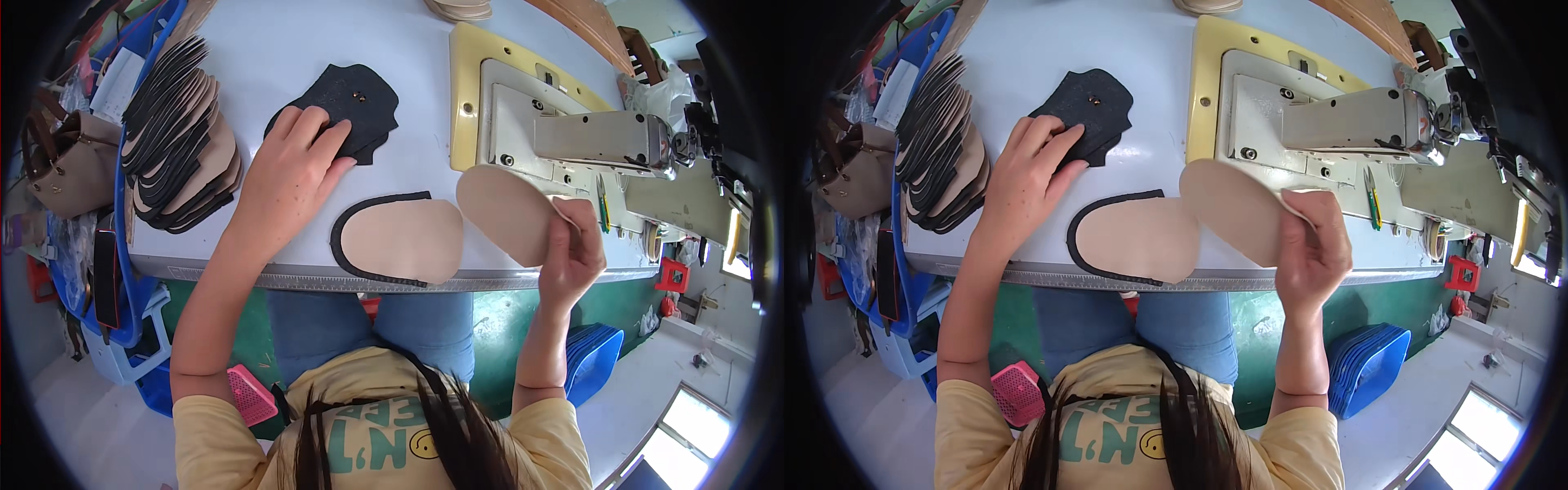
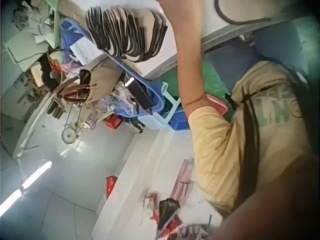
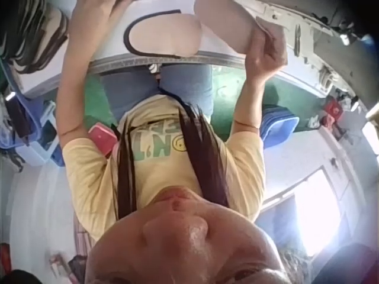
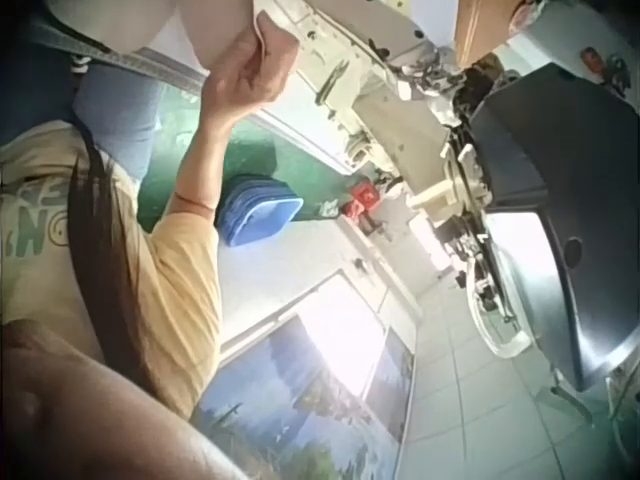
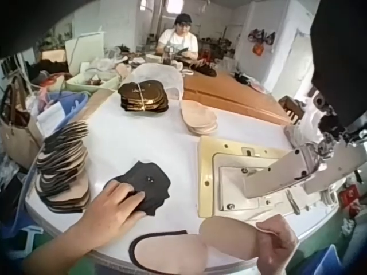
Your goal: Assembling shoe upper components by layering and aligning materials together at a workstation.
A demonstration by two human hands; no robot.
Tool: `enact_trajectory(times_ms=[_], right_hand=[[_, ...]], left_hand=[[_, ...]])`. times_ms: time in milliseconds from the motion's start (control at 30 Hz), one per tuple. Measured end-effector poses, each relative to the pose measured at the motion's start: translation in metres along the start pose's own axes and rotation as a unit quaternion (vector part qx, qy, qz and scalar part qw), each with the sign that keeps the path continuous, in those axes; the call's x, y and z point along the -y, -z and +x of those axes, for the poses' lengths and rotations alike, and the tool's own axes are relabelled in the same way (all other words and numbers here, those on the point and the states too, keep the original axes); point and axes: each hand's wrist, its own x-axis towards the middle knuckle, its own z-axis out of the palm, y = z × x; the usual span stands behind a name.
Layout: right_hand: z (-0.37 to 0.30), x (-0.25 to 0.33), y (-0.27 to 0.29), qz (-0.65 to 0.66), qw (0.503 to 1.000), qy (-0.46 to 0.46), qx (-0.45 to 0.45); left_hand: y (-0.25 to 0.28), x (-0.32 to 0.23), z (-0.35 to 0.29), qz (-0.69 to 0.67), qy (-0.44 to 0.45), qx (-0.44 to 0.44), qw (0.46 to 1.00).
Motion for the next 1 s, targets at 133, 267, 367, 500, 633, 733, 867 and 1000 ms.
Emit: enact_trajectory(times_ms=[133,267,367,500,633,733,867,1000], right_hand=[[-0.001,-0.007,0.015,-0.069,0.992,-0.101,-0.025],[-0.004,-0.012,0.010,0.004,0.989,-0.132,-0.059],[-0.010,-0.018,0.014,0.026,0.989,-0.149,-0.003],[-0.011,-0.023,0.014,-0.021,0.988,-0.147,0.045],[-0.009,-0.030,0.018,-0.091,0.987,-0.122,0.051],[-0.012,-0.031,0.025,-0.051,0.989,-0.141,-0.006],[-0.015,-0.037,0.047,0.036,0.986,-0.150,-0.068],[-0.016,-0.028,0.031,0.152,0.952,-0.260,-0.048]], left_hand=[[0.000,-0.016,-0.003,0.004,-0.056,-0.065,0.996],[-0.001,-0.025,-0.002,-0.009,-0.028,-0.087,0.996],[0.000,-0.010,0.004,0.049,0.067,-0.066,0.994],[-0.002,0.004,0.007,0.065,0.037,-0.007,0.997],[0.003,0.008,0.007,0.084,0.018,-0.041,0.995],[0.016,-0.003,0.004,0.045,-0.010,-0.106,0.993],[0.022,-0.041,-0.029,0.002,-0.155,-0.106,0.982],[0.006,-0.058,-0.067,0.010,-0.104,0.070,0.992]])
